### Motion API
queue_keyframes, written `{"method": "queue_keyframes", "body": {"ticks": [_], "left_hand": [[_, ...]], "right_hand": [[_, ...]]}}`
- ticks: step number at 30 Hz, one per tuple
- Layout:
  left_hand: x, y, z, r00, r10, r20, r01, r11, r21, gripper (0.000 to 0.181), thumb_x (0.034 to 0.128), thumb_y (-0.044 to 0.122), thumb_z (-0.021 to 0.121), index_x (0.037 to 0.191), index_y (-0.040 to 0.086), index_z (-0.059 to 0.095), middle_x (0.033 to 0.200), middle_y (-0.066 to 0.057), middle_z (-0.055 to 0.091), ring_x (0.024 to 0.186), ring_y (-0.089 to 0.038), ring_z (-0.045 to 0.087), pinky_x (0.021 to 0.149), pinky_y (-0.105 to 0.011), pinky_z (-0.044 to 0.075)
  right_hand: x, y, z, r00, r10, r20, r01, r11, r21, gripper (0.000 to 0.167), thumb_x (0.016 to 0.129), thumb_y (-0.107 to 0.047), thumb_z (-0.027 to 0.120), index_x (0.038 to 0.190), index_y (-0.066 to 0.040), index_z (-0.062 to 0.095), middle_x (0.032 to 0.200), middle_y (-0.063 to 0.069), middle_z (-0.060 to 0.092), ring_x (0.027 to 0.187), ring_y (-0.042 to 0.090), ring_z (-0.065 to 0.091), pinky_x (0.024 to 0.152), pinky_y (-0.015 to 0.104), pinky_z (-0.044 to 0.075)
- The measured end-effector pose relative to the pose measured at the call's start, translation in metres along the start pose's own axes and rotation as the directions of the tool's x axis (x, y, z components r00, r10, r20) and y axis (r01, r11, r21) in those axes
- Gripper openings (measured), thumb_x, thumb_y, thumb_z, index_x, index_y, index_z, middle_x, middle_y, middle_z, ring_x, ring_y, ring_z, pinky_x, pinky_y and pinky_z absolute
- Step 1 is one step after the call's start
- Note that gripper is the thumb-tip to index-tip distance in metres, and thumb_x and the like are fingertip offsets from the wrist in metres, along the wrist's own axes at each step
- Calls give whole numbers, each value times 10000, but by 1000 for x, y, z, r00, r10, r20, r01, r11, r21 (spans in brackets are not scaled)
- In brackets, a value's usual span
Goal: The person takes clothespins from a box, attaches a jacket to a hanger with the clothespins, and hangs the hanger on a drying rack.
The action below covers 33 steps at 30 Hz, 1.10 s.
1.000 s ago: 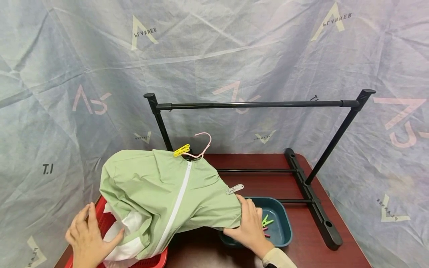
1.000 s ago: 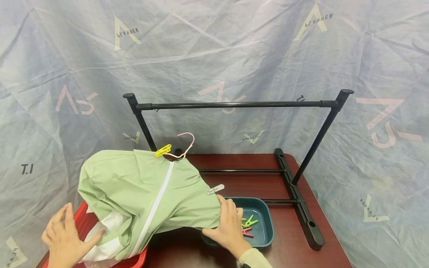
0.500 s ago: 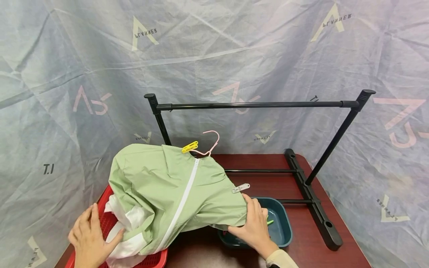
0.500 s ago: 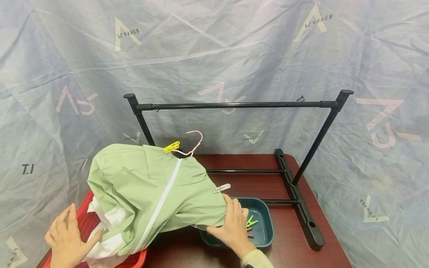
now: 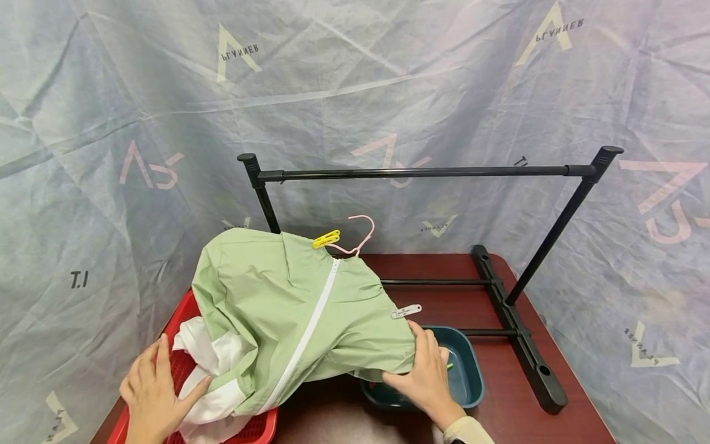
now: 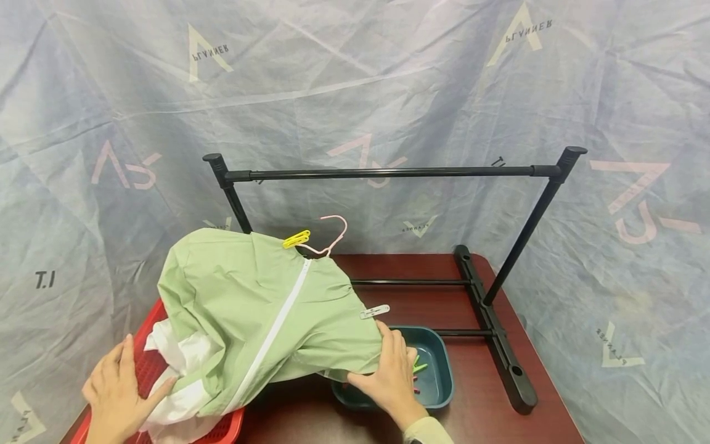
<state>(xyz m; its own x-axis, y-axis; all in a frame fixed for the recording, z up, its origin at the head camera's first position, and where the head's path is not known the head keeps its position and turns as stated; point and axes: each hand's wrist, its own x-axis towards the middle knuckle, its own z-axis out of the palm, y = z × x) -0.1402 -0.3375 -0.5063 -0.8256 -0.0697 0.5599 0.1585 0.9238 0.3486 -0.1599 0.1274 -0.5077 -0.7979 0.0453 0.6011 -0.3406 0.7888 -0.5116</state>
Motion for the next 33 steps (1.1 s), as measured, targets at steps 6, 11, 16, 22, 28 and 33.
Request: {"method": "queue_keyframes", "body": {"ticks": [6,11,16,22,28,33], "left_hand": [[0,-1,2,1000,0,14,0,1000,0,1158,754,622,704,1597,100,106,1388,-299,277,1245,-556,219,845,-699,176],[-1,-2,3,1000,6,15,-6,1000,-5,1171,740,633,712,1596,100,117,1384,-293,286,1228,-564,230,848,-701,179],[0,-1,4,1000,21,20,-21,1000,-23,1182,736,638,720,1593,84,124,1396,-292,275,1241,-555,219,853,-698,171],[2,5,4,997,55,53,-53,998,-31,1243,673,608,780,1582,52,139,1406,-288,254,1244,-544,215,841,-685,182],[3,9,5,994,57,94,-55,998,-26,1359,582,576,849,1588,57,96,1411,-291,245,1253,-523,211,859,-699,164],[3,9,7,990,79,116,-77,997,-21,1396,569,594,847,1591,54,63,1427,-327,243,1290,-513,212,918,-723,145]], "right_hand": [[-1,1,-2,999,40,-6,-40,999,4,1042,456,-323,937,1351,-24,493,980,75,523,813,205,497,676,349,264],[-1,1,-3,998,62,-26,-62,998,-2,1033,457,-316,924,1349,-23,494,968,86,524,796,241,520,678,365,271],[-2,2,-4,996,81,-32,-81,997,-1,1015,474,-311,906,1352,-21,488,962,89,519,817,252,528,690,382,288],[-4,4,-6,995,86,-42,-87,996,-3,1008,486,-313,903,1355,-18,485,951,86,518,812,240,519,688,383,287],[-7,5,-8,995,87,-49,-87,996,4,992,494,-304,902,1349,-12,492,948,80,521,806,229,518,679,371,276],[-11,6,-9,993,109,-52,-109,994,5,984,490,-292,902,1339,-3,497,950,80,521,793,227,512,678,369,277]]}}
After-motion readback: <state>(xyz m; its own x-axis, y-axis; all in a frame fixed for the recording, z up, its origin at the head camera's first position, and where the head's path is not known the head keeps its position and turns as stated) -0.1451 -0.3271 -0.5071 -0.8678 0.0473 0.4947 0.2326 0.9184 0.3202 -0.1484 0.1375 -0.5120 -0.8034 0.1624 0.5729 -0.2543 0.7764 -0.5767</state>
